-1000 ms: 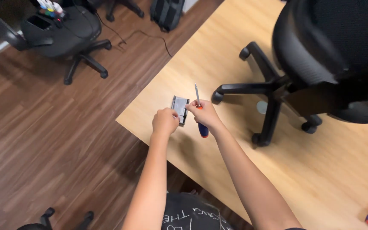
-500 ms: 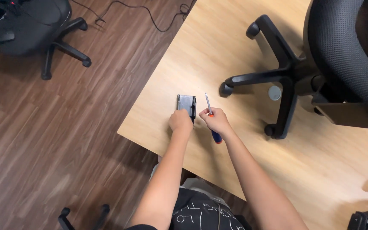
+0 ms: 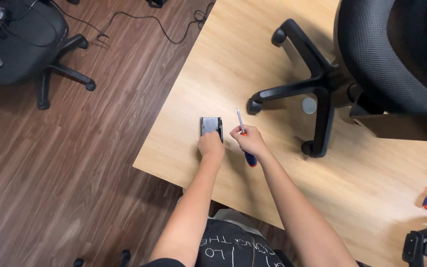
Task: The person uses a screwdriver to drive screws and fasten the backrest of an office chair to its mounting bracket, working on several screws in turn. They then fit a black plastic cover over the bracket, press the seat down, and adjust the assembled chair on the table.
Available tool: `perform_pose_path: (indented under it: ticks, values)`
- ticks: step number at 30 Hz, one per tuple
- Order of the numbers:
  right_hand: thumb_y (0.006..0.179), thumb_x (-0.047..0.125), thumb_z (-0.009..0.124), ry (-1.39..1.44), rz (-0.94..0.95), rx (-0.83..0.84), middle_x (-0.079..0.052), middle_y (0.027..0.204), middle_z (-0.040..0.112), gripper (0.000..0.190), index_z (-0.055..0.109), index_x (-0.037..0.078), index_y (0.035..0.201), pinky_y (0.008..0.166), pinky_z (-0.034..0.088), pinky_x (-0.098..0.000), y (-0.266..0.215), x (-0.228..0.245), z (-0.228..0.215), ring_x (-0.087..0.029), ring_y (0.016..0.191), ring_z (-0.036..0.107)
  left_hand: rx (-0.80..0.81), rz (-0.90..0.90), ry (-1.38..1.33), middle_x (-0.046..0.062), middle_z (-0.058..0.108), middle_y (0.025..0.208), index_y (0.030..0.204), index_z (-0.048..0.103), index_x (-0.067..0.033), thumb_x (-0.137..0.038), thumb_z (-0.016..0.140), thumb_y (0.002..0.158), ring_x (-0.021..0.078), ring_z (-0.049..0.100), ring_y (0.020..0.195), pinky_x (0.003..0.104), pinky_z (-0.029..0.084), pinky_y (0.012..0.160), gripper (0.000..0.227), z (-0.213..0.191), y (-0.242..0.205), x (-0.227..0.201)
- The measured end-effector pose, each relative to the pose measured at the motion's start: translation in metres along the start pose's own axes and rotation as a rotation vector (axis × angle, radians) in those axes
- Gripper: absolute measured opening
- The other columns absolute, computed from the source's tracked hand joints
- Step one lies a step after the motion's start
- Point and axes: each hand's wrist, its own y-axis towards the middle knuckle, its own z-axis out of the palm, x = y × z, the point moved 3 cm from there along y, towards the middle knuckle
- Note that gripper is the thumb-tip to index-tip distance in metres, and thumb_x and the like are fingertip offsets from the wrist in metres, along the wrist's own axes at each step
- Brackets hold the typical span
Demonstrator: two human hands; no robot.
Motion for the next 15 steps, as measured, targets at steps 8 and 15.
perform_pose_path:
  ticks: [8, 15]
  values:
    - [0.091, 0.023, 0.071, 0.017, 0.016, 0.002, 0.002, 0.063, 0.055, 0.017, 0.07, 0.005, 0.093, 0.047, 0.041, -0.0278, -0.011, 0.007, -0.005, -0.008, 0.05, 0.049, -0.027, 0.077, -0.025, 0.02, 0.075, 0.101, 0.095, 0.078, -0.0056, -0.007, 0.069, 0.088, 0.0367, 0.073, 0.098, 0.044, 0.061, 0.083, 0.011, 0.015, 0.009, 0.008]
    - [0.092, 0.022, 0.071, 0.098, 0.019, 0.044, 0.001, 0.066, 0.054, 0.017, 0.07, 0.006, 0.095, 0.048, 0.042, -0.0268, -0.011, 0.004, -0.012, -0.008, 0.05, 0.048, -0.083, 0.165, -0.169, 0.02, 0.074, 0.096, 0.09, 0.076, -0.0065, -0.008, 0.083, 0.07, 0.0389, 0.071, 0.092, 0.046, 0.059, 0.082, 0.021, -0.022, -0.012, 0.012]
